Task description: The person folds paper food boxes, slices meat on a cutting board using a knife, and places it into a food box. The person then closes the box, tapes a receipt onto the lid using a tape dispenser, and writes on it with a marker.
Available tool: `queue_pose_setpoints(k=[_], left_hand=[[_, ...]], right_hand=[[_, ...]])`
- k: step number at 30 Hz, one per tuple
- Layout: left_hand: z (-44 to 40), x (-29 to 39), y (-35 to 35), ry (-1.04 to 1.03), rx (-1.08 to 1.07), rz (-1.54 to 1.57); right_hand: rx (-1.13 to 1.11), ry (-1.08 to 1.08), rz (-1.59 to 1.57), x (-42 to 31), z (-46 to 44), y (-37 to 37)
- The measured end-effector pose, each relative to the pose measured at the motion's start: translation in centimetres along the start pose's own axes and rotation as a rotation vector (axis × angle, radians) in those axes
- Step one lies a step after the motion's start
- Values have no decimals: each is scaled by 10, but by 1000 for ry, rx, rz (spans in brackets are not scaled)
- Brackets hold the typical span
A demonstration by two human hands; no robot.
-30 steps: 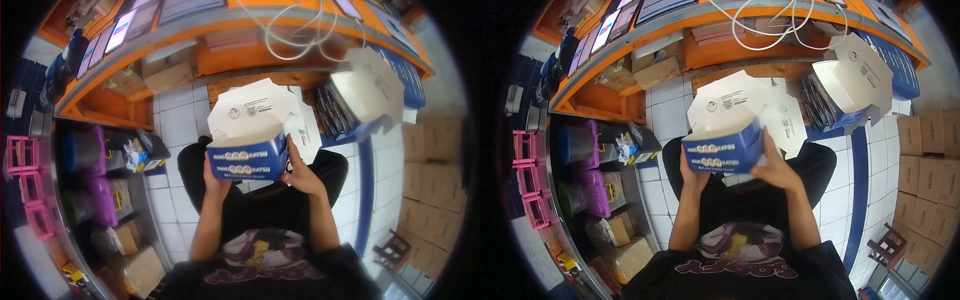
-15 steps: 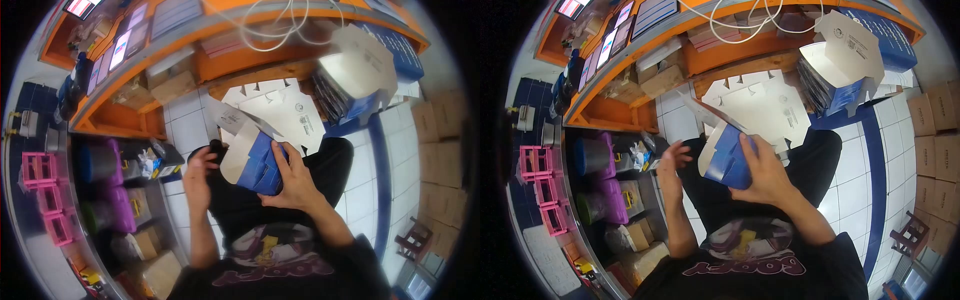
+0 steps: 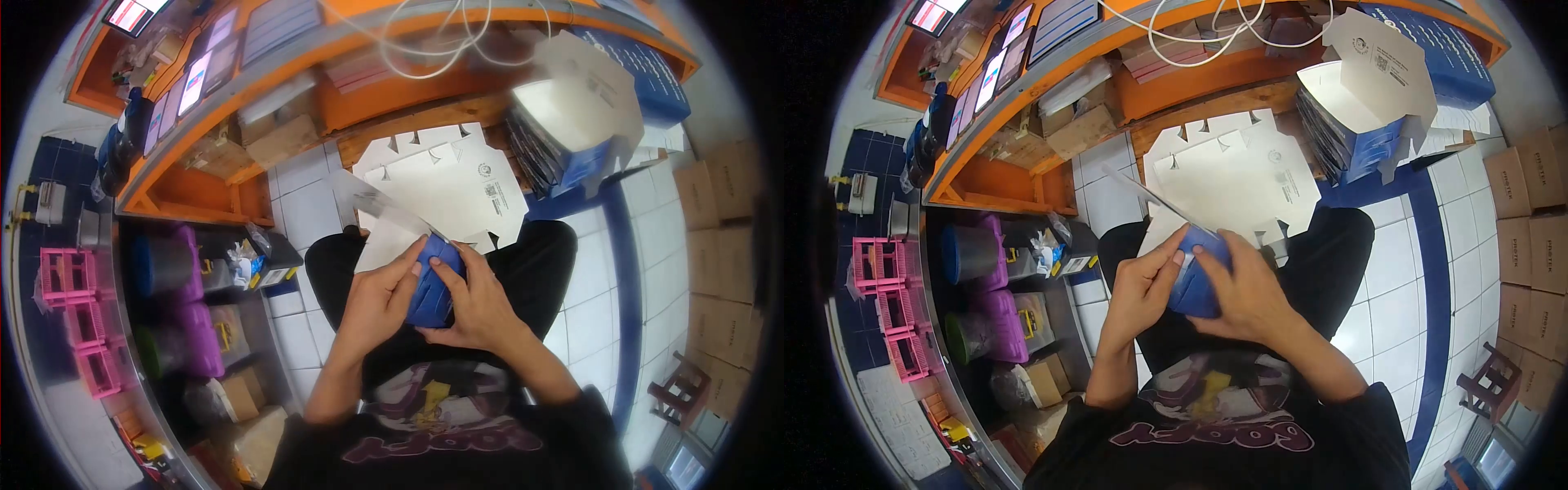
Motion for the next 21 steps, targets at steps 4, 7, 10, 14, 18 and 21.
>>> queue_pose_setpoints(k=[4,7,10,14,18,21], left_hand=[[0,-20,-4,-38,149,152],[4,-22,-4,-73,225,190],[7,-15,-1,-14,225,137],[8,-23,0,-28,183,116],[8,-22,-2,-38,212,186],[5,-23,-1,11,172,153]], right_hand=[[-37,-6,7,-3,-6,9],[-53,17,-17,-2,-5,9],[-6,51,-65,-1,-4,2],[13,43,-38,0,-3,-4],[16,39,-46,3,-4,-4],[-12,27,-39,6,-6,-4]])
Point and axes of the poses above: each hand's wrist, its own z-axis away from the middle knuckle, its own y-axis out of the back of the hand, x = y × z, the point moved 3 cm from there along -z, towards the middle knuckle, and after that the axes turned 8 degrees about z, right-handed, at the moved point
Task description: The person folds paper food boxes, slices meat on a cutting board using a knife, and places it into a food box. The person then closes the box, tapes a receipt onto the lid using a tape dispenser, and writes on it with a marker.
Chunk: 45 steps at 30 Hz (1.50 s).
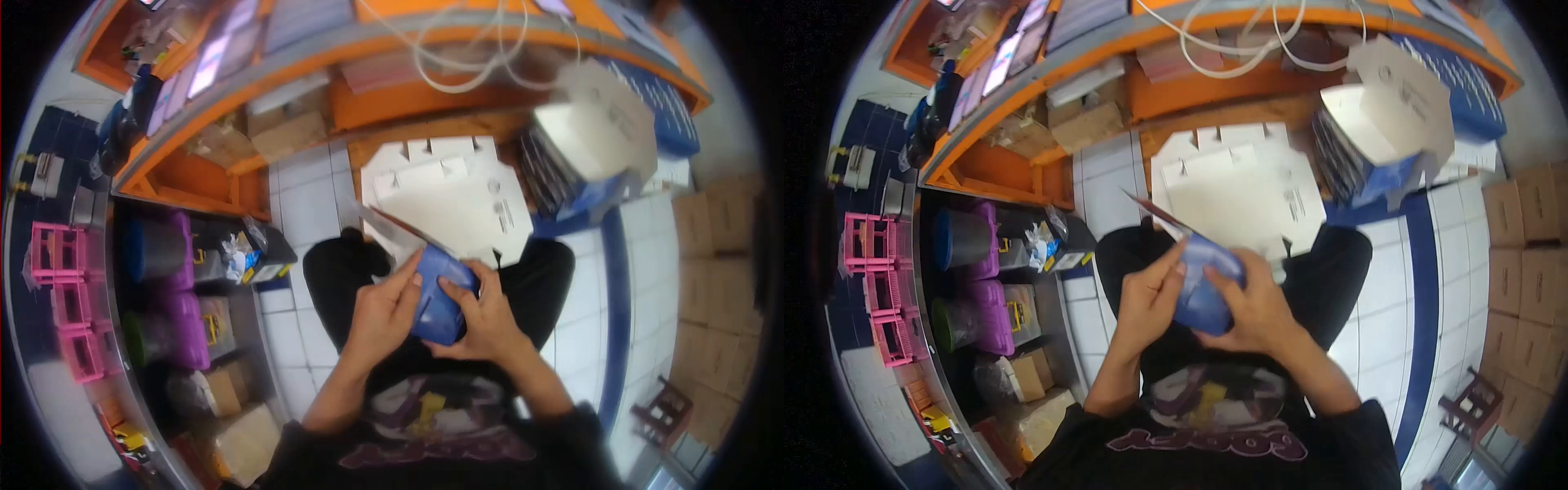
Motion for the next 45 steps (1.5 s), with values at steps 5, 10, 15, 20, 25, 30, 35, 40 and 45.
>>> queue_pose_setpoints(k=[5,10,15,20,25,30,35,40,45], left_hand=[[-19,-6,0,2,-127,-110],[-30,-21,9,-70,233,103],[-51,-118,-2,60,461,124],[-84,-171,-29,271,207,186],[-96,-170,-29,418,232,29],[-97,-182,-34,489,241,73],[-96,-210,-36,358,232,253],[-53,-164,-5,78,152,901],[-66,-161,-10,144,341,613]], right_hand=[[6,-14,-5,5,0,-10],[122,-221,-284,51,10,-33],[253,-782,-945,129,12,-83],[-47,-902,-662,180,11,-116],[-202,-891,-288,163,-23,-95],[-197,-883,-324,172,-20,-100],[-235,-912,-420,176,-10,-97],[-237,-502,-615,147,12,-69],[-201,-420,-383,159,29,-88]])
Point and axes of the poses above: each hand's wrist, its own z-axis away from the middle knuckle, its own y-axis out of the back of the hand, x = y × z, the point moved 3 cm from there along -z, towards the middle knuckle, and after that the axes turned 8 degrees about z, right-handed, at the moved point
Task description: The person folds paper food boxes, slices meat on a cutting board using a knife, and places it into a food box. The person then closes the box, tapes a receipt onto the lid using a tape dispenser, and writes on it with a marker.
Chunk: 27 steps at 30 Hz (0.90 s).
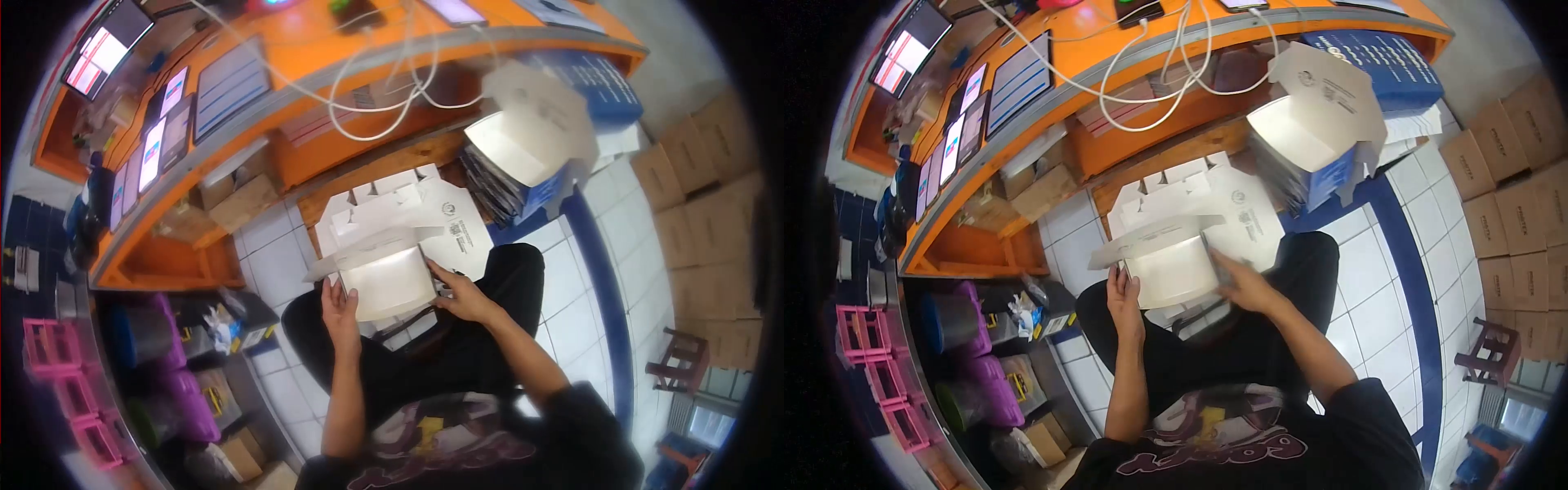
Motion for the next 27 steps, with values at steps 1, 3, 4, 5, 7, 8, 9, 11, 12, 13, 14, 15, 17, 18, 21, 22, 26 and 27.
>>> queue_pose_setpoints(k=[1,3,4,5,7,8,9,11,12,13,14,15,17,18,21,22,26,27], left_hand=[[-3,-9,-1,-1,-12,1],[-12,-22,5,-15,68,-110],[-16,-20,5,-22,71,-112],[-17,-18,4,-52,74,-147],[-15,-20,5,-45,87,-210],[-15,-18,2,-40,96,-211],[-15,-16,2,-33,109,-219],[-17,-19,8,-38,158,-143],[-15,-20,12,-44,199,-98],[-7,-12,13,-46,222,-94],[-1,-2,14,-78,290,-93],[6,11,14,-111,365,-89],[23,33,13,-192,423,-110],[33,46,11,-268,440,-149],[62,80,-15,-289,230,-146],[69,89,-25,-320,141,-167],[87,150,-74,-481,-53,-323],[85,151,-76,-496,-68,-325]], right_hand=[[2,-24,38,-2,-1,5],[66,-137,341,-9,0,27],[123,-224,606,-18,2,45],[413,-145,726,-48,6,75],[835,-20,936,-103,14,132],[953,17,1171,-127,9,155],[975,11,1280,-141,0,173],[861,-77,1421,-127,-23,194],[731,-155,1458,-110,-27,204],[721,-131,1456,-105,-24,208],[705,-154,1406,-103,-23,213],[687,-169,1359,-102,-24,215],[829,-84,1416,-113,-7,207],[877,-73,1445,-124,6,200],[1042,49,1499,-141,52,180],[1071,143,1469,-144,64,170],[1015,481,1347,-166,98,110],[912,512,1286,-162,104,97]])
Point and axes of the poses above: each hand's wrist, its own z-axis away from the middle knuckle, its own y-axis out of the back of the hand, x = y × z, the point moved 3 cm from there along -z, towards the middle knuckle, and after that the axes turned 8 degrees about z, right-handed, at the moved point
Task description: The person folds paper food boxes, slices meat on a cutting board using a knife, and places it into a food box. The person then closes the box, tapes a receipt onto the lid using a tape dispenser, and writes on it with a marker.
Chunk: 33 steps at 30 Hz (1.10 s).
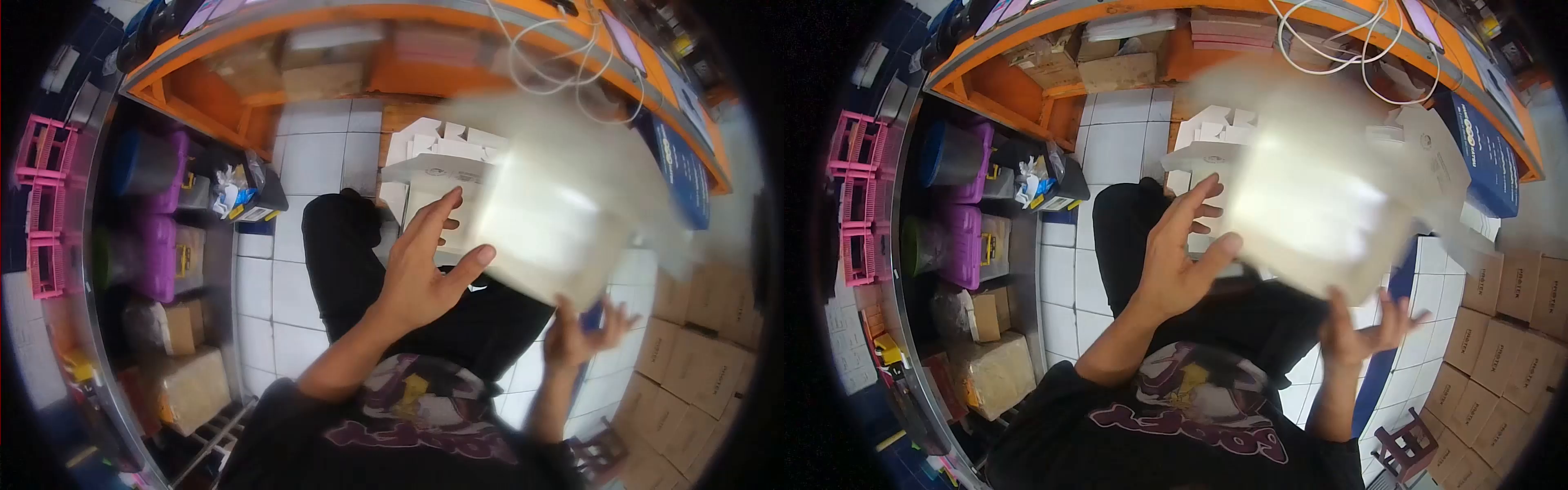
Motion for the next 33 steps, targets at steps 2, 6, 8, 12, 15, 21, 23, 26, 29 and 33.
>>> queue_pose_setpoints(k=[2,6,8,12,15,21,23,26,29,33], left_hand=[[-5,-16,5,24,-6,-67],[-18,-72,18,-7,41,-320],[-21,-106,24,-35,28,-374],[-22,-151,25,5,26,-452],[-16,-160,30,155,6,-510],[-2,-203,27,520,199,244],[-2,-197,25,603,202,565],[-3,-203,30,650,185,605],[-6,-199,31,698,186,608],[-5,-206,35,697,216,722]], right_hand=[[-90,44,-208,-19,14,-5],[-177,-184,-878,-39,0,-40],[-238,-615,-1405,-48,-4,-76],[-539,-1152,-1958,-66,4,-147],[-719,-1134,-1715,-84,11,-179],[-846,-1276,-1610,-92,27,-192],[-830,-1170,-1540,-93,32,-200],[-835,-1201,-1496,-94,24,-200],[-788,-1169,-1460,-99,17,-204],[-870,-1214,-1361,-97,10,-206]])
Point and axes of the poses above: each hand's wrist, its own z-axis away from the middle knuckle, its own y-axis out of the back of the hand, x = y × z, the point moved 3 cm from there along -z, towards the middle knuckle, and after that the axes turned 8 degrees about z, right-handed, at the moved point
